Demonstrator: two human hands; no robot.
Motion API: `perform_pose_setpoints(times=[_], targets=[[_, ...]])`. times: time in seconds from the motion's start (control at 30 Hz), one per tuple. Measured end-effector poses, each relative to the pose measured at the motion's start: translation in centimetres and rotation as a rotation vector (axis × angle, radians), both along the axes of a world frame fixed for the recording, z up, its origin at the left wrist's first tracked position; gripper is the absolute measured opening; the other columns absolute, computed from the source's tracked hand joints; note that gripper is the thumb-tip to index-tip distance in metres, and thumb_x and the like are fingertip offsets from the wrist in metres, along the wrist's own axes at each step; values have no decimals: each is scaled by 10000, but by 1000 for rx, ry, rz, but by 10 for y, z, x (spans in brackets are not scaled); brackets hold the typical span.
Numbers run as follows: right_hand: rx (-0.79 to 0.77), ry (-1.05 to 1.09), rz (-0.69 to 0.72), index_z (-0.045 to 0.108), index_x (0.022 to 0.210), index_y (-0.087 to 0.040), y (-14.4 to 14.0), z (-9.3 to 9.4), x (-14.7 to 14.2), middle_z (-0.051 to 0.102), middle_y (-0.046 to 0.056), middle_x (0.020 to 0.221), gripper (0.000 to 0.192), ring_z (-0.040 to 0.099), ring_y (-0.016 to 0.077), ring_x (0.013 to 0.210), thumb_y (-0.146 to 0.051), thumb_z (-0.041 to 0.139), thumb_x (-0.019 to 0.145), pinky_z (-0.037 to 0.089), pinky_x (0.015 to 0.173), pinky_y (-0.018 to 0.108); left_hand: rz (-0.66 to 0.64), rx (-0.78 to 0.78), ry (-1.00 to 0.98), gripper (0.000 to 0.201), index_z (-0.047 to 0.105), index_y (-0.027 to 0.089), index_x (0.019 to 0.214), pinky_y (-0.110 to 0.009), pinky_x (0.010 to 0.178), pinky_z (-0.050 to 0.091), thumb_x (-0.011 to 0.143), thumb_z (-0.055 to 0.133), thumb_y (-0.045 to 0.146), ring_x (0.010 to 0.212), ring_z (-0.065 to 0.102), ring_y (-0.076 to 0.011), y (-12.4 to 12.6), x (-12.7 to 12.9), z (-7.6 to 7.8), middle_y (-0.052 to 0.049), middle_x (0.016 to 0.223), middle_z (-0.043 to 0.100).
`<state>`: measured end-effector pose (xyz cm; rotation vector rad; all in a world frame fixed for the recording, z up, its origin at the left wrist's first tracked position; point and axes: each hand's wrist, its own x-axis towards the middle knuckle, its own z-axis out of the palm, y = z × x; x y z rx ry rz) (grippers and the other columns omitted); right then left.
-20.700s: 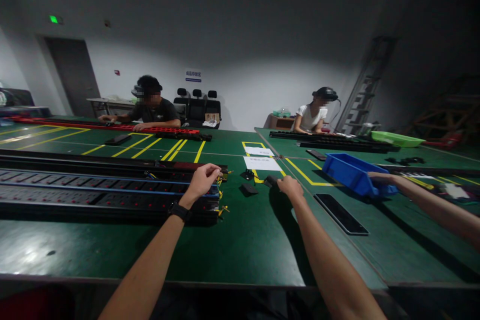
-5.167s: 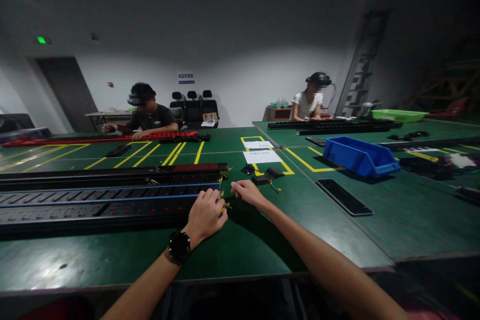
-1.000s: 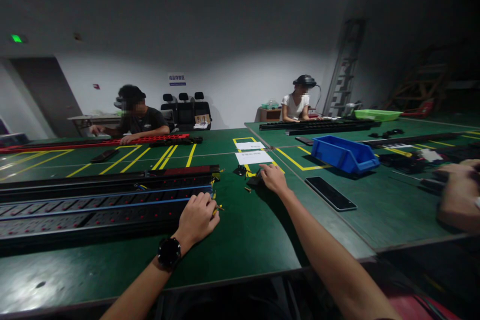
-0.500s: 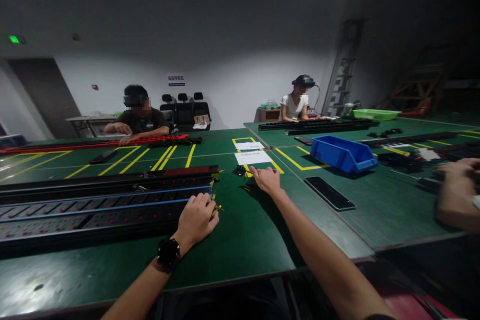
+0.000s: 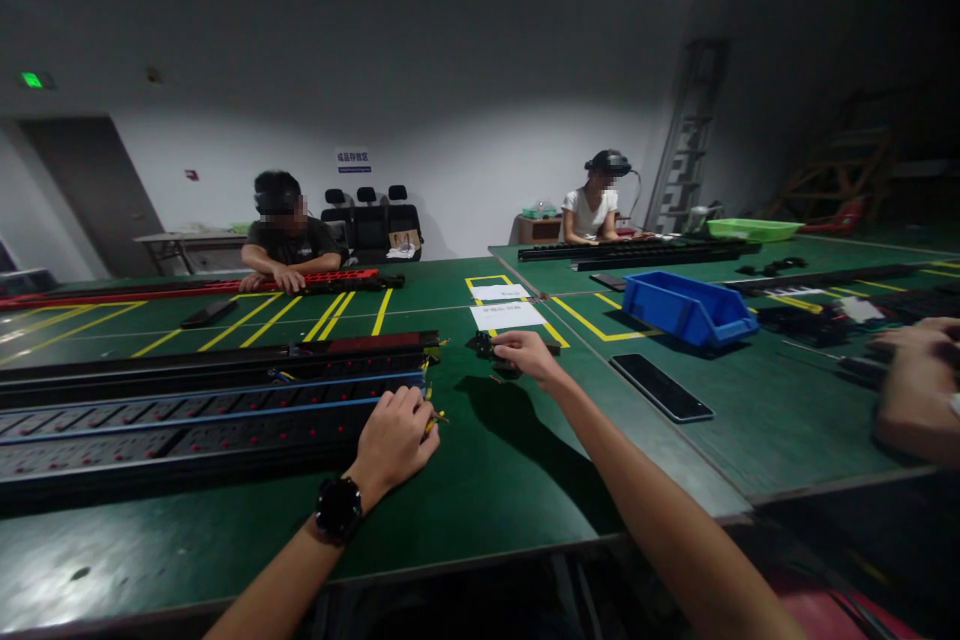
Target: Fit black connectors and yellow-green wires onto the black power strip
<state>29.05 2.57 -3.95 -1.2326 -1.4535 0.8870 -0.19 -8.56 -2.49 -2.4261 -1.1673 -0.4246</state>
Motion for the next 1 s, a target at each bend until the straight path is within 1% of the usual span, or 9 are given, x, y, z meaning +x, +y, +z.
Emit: perform_pose_setpoints(times=[0.07,0.13,0.27,0.37,0.5,0.63,0.73,0.87,1.0], targets=[[-57,27,222,755,1010,-139,-9,5,-9,723,24,737,340,609,113,565,-332,801,735,436,522,212,-5,4,4,189,696,173,913,-413,790,401,946,554,294,892,545,-256,0,0,0,-107,970,643],[-92,40,378,748,971,-142,-17,9,-18,721,26,736,366,632,122,607,-393,832,718,454,546,216,-10,10,5,208,693,170,907,-417,794,403,948,556,322,903,543,-265,-1,0,0,-111,966,642],[-139,63,548,722,917,-150,-28,10,-32,753,60,872,416,676,141,732,-521,814,751,531,689,259,-19,11,-10,272,696,168,901,-419,796,398,968,536,379,900,541,-267,-2,0,1,-114,960,644],[-159,-12,581,710,906,-144,-29,5,-35,732,46,837,431,659,138,713,-523,828,738,531,701,273,-19,1,-14,296,699,169,911,-417,803,393,983,515,389,903,544,-263,-2,0,2,-114,966,647],[-141,-65,548,710,982,-154,-28,0,-34,684,-1,792,410,623,131,694,-385,862,680,515,684,270,-13,-6,-10,316,702,170,922,-412,813,390,993,499,402,912,548,-259,-2,1,2,-112,973,649],[-50,-133,563,739,1118,-167,-30,4,-33,694,13,939,472,629,141,801,-268,830,666,509,729,263,-7,-3,-2,318,704,172,932,-410,821,388,994,498,406,922,549,-258,-3,0,2,-112,983,653],[-28,-228,639,748,1178,-162,-31,5,-33,705,22,907,488,620,152,781,-329,818,725,492,698,262,-10,-9,-2,322,706,172,934,-416,822,389,994,496,409,923,549,-261,-3,-1,2,-116,991,655],[45,-289,673,780,1024,-141,-29,2,-37,719,44,851,395,622,172,768,-447,802,776,487,699,275,-17,-17,-7,323,705,171,936,-421,822,391,990,500,415,924,550,-264,-3,-2,2,-119,997,654],[92,-341,656,779,954,-147,-31,1,-41,716,43,823,430,612,175,752,-527,820,756,474,671,266,-27,-18,-25,308,699,172,914,-422,813,389,981,517,411,917,550,-267,-3,-2,2,-116,979,650]])
